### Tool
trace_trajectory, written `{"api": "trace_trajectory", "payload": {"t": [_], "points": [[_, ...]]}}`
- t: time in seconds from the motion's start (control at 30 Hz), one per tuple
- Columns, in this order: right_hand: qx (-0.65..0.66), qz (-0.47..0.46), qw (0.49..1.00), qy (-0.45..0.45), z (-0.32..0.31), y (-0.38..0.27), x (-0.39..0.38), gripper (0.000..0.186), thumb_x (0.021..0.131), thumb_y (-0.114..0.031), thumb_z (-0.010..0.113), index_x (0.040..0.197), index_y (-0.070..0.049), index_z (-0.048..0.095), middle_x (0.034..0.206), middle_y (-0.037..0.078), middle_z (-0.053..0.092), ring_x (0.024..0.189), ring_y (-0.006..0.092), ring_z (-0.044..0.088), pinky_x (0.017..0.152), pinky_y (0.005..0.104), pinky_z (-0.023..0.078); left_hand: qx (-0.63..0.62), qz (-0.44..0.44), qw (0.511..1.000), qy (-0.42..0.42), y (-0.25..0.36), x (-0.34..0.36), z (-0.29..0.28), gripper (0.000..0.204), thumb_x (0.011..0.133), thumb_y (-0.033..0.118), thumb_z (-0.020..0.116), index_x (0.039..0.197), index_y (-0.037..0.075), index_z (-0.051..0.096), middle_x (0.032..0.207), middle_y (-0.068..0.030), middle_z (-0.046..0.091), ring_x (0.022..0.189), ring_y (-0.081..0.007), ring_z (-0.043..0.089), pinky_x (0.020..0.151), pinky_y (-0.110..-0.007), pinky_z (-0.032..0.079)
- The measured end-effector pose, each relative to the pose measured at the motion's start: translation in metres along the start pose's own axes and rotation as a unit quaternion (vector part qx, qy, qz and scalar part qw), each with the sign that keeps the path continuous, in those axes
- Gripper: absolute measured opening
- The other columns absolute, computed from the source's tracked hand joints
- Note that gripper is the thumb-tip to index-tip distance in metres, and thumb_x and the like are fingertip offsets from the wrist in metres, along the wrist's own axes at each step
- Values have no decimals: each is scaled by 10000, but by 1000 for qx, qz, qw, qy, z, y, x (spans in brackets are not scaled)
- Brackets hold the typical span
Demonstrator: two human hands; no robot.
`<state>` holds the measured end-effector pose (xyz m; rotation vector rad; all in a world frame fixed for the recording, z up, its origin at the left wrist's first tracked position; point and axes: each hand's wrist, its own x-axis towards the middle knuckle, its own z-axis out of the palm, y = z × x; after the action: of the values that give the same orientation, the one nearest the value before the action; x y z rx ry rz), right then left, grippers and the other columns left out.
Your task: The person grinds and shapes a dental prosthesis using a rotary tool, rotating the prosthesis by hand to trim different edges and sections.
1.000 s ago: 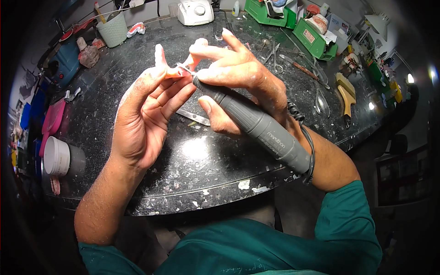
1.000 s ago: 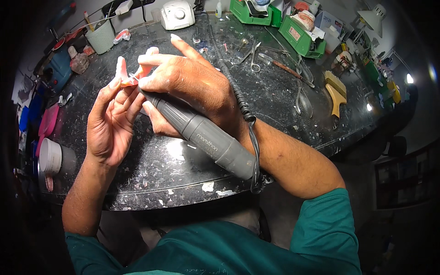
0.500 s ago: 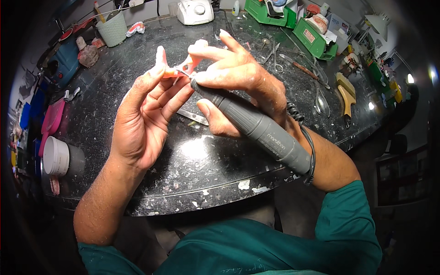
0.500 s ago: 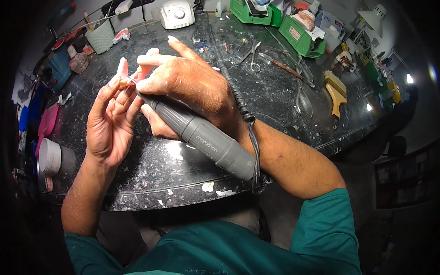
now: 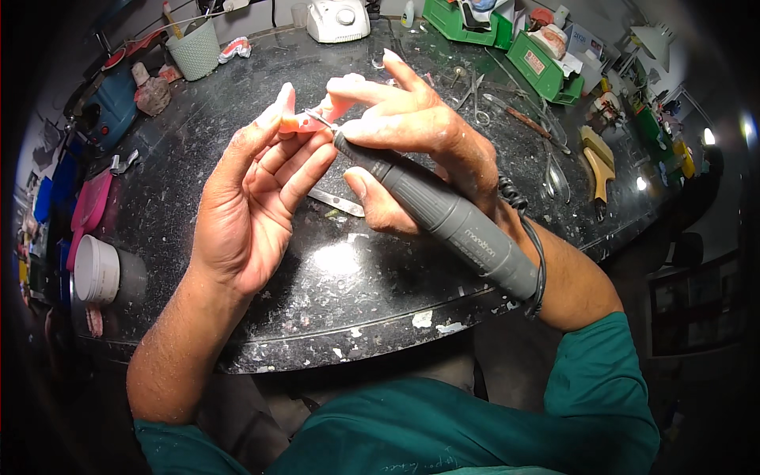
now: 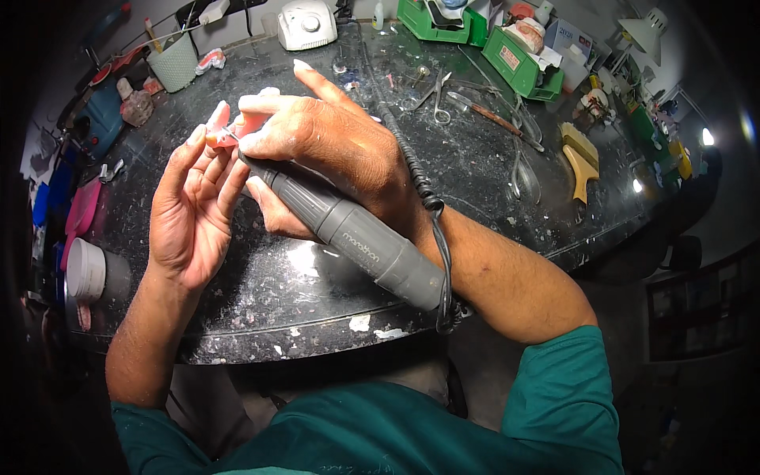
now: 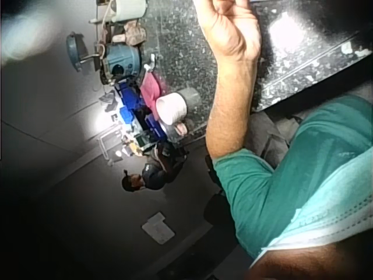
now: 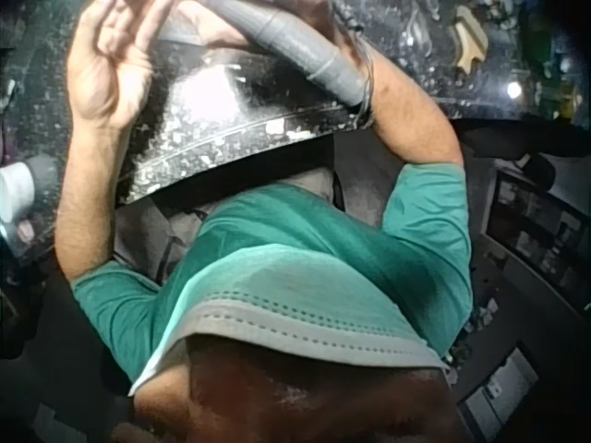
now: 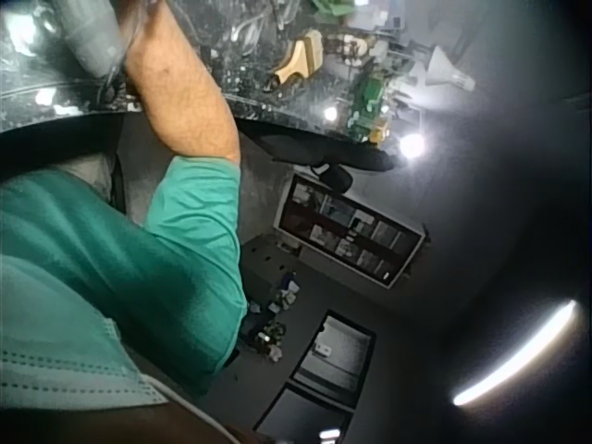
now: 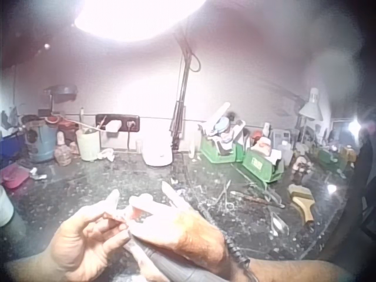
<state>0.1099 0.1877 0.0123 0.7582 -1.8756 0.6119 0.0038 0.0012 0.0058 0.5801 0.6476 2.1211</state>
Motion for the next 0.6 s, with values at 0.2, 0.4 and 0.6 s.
{"api": "trace_trajectory", "payload": {"t": [0.2,0.4,0.6], "points": [[-5,-1,1000,-1,-3,1,1,532,707,44,797,1183,-35,574,1108,228,708,1156,343,673,1131,643,312,2,1,1000,-4,1,0,0,598,1030,239,575,1478,-80,342,1195,-222,633,1163,-302,651,1056,-404,542],[15,10,1000,-1,-1,2,-1,500,724,35,799,1173,-35,591,1105,208,711,1152,320,674,1138,625,317,60,1,998,0,1,1,1,612,1036,277,557,1481,-82,336,1208,-229,628,1194,-313,633,1059,-407,539],[32,18,999,-2,-1,-1,0,471,733,12,799,1161,-30,609,1091,204,711,1151,327,674,1134,622,324,65,5,998,28,1,1,4,611,1026,268,580,1472,-82,352,1166,-209,636,1153,-291,652,1047,-398,549]]}}
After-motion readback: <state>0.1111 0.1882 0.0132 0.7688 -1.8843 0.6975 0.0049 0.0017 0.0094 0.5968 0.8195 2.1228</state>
